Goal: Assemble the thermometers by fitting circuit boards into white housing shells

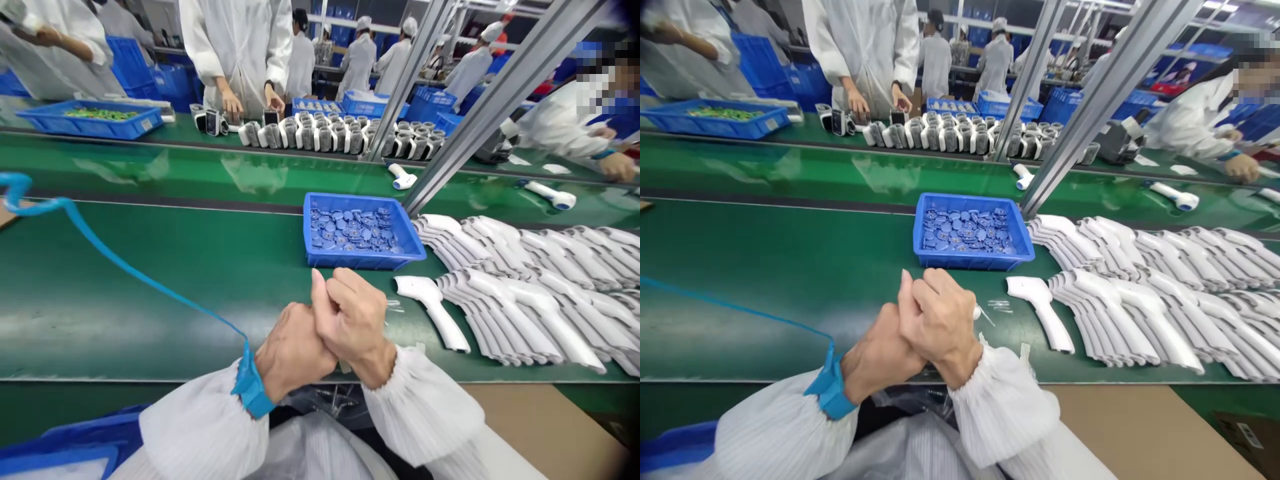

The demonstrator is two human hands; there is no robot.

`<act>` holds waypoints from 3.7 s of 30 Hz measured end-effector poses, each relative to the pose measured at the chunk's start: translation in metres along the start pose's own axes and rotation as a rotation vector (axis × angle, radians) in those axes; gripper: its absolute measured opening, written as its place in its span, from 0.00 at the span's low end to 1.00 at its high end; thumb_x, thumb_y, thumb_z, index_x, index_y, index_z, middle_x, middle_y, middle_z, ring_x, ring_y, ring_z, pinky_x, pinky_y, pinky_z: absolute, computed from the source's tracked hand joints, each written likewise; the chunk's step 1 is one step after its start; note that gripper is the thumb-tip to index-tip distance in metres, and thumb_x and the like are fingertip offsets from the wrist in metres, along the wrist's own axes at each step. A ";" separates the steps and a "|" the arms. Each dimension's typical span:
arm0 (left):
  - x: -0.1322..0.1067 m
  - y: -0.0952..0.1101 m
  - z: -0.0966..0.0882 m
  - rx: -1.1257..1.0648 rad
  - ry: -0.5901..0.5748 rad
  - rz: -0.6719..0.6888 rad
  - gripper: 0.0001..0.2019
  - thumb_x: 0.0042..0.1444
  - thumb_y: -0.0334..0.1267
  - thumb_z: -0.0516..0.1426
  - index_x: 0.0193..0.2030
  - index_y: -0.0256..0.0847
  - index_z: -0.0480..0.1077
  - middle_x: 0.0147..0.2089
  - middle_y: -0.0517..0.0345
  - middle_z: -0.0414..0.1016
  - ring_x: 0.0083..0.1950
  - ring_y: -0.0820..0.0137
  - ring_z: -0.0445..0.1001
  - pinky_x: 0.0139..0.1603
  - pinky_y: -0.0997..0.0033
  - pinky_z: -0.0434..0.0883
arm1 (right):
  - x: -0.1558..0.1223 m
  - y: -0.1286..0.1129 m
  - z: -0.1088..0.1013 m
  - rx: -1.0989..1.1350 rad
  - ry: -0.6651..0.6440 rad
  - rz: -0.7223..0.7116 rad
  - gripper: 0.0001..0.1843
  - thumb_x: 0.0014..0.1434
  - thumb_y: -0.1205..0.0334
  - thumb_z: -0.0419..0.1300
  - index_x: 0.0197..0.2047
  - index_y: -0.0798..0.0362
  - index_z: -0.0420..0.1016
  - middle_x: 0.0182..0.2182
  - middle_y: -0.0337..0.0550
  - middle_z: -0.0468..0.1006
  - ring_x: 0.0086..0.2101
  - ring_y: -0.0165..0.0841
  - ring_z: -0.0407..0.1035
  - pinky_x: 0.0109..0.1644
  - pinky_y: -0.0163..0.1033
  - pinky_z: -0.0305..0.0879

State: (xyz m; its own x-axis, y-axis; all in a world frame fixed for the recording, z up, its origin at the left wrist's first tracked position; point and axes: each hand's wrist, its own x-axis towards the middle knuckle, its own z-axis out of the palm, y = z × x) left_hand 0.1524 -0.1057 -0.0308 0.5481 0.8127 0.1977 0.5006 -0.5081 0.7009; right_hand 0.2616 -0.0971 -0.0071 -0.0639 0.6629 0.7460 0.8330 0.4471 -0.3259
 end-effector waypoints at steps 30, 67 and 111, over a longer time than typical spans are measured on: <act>-0.005 -0.006 -0.026 0.080 0.056 -0.156 0.06 0.59 0.39 0.54 0.34 0.41 0.63 0.27 0.58 0.73 0.24 0.69 0.68 0.27 0.70 0.56 | 0.010 0.010 0.008 0.089 -0.124 0.206 0.28 0.69 0.56 0.51 0.18 0.53 0.71 0.16 0.37 0.70 0.19 0.25 0.62 0.28 0.35 0.53; 0.019 -0.004 -0.046 -0.295 0.122 -0.290 0.18 0.65 0.54 0.52 0.43 0.40 0.69 0.34 0.60 0.71 0.33 0.71 0.66 0.32 0.72 0.61 | 0.042 0.050 -0.020 1.054 -0.323 0.794 0.21 0.51 0.49 0.72 0.46 0.50 0.80 0.41 0.42 0.82 0.41 0.33 0.75 0.50 0.41 0.70; 0.009 -0.014 -0.026 0.087 0.406 -0.082 0.10 0.65 0.42 0.54 0.38 0.40 0.73 0.47 0.53 0.77 0.48 0.66 0.74 0.49 0.68 0.68 | -0.051 0.025 -0.031 0.610 -0.501 1.053 0.25 0.67 0.44 0.50 0.32 0.54 0.75 0.21 0.40 0.71 0.18 0.28 0.56 0.22 0.36 0.52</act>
State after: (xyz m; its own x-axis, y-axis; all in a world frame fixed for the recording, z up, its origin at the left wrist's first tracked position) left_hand 0.1329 -0.0841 -0.0212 0.2046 0.8889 0.4098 0.5957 -0.4453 0.6685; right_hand 0.3031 -0.1380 -0.0350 0.1542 0.9486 -0.2764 0.2369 -0.3071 -0.9217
